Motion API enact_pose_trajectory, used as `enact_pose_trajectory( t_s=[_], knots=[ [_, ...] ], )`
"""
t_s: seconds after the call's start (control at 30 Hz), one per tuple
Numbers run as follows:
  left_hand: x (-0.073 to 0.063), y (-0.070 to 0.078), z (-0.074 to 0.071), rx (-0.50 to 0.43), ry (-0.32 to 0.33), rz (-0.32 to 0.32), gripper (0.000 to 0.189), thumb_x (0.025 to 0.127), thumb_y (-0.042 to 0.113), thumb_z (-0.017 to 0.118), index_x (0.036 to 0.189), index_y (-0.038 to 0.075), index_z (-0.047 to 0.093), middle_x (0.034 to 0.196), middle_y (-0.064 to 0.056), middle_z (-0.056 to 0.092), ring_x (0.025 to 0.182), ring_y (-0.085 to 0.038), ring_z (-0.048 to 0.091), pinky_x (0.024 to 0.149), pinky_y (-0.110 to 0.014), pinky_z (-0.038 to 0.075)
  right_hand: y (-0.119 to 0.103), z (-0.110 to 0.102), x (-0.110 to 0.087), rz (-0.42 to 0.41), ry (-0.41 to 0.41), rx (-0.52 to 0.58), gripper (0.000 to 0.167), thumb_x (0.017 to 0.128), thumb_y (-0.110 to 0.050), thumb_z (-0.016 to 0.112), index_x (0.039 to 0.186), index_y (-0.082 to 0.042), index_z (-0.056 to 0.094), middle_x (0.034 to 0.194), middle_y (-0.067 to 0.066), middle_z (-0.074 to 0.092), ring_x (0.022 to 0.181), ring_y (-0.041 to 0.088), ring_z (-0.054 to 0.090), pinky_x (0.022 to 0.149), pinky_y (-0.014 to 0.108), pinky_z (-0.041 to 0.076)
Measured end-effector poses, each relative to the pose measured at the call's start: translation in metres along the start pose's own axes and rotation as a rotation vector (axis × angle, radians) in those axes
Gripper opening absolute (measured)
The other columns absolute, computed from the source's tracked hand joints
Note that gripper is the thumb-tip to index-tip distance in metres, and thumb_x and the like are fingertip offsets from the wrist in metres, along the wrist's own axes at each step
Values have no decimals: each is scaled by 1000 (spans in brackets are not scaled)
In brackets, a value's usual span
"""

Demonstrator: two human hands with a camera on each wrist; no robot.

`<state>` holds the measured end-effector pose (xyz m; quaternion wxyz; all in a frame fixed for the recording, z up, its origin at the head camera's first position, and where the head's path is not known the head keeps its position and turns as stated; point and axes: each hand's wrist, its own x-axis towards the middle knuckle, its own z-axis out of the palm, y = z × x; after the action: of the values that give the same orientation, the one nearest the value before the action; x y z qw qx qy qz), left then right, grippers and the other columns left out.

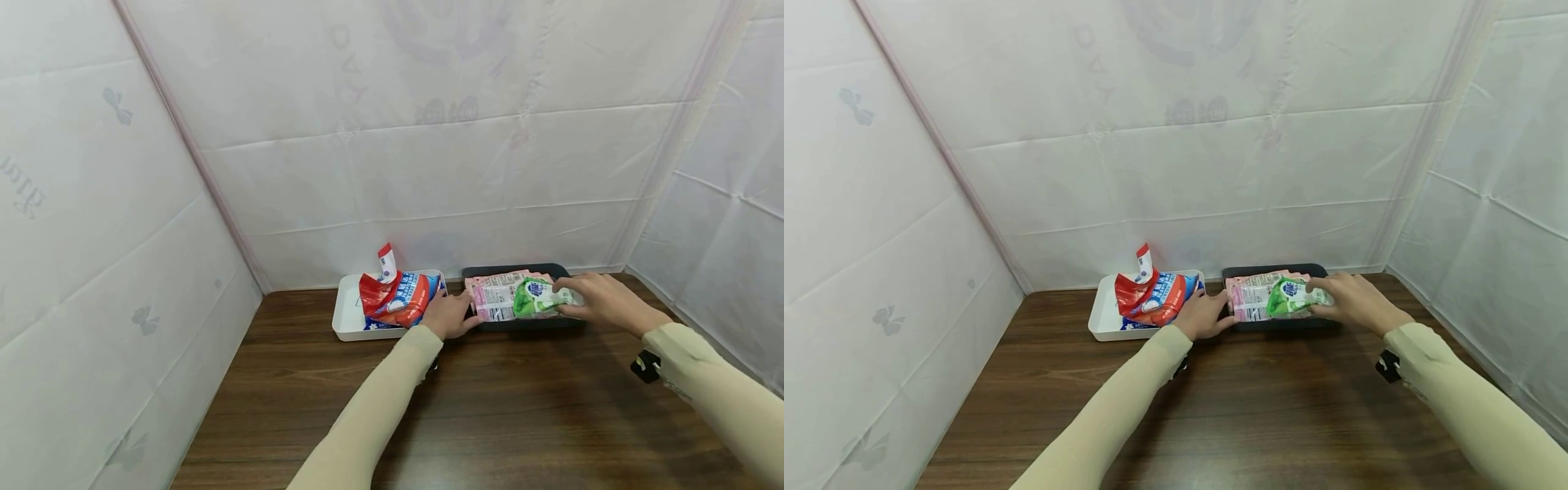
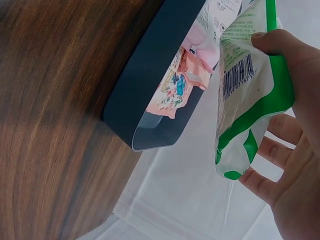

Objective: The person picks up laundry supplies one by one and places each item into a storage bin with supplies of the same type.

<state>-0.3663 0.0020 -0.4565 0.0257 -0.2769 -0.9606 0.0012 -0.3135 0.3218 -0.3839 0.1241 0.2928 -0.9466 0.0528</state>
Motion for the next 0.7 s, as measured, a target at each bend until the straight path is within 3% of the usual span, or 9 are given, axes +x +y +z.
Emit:
enact_pose_trajectory(
  t_s=[0.27,0.7],
  knots=[
    [1,0,2,-6,0,-2,62,101,60,52,144,15,56,135,-3,68,118,-17,68,122,-44,31,0,2,4,33,-28,12,29,90,-29,80,115,-17,72,100,3,73,87,28,66,68,51,53],
    [0,2,-2,-26,-17,-8,64,101,59,53,147,15,54,141,-3,64,122,-18,66,123,-45,28,2,3,6,59,-28,37,26,93,-28,78,115,-16,72,105,8,73,88,31,67,70,53,54]
  ],
)
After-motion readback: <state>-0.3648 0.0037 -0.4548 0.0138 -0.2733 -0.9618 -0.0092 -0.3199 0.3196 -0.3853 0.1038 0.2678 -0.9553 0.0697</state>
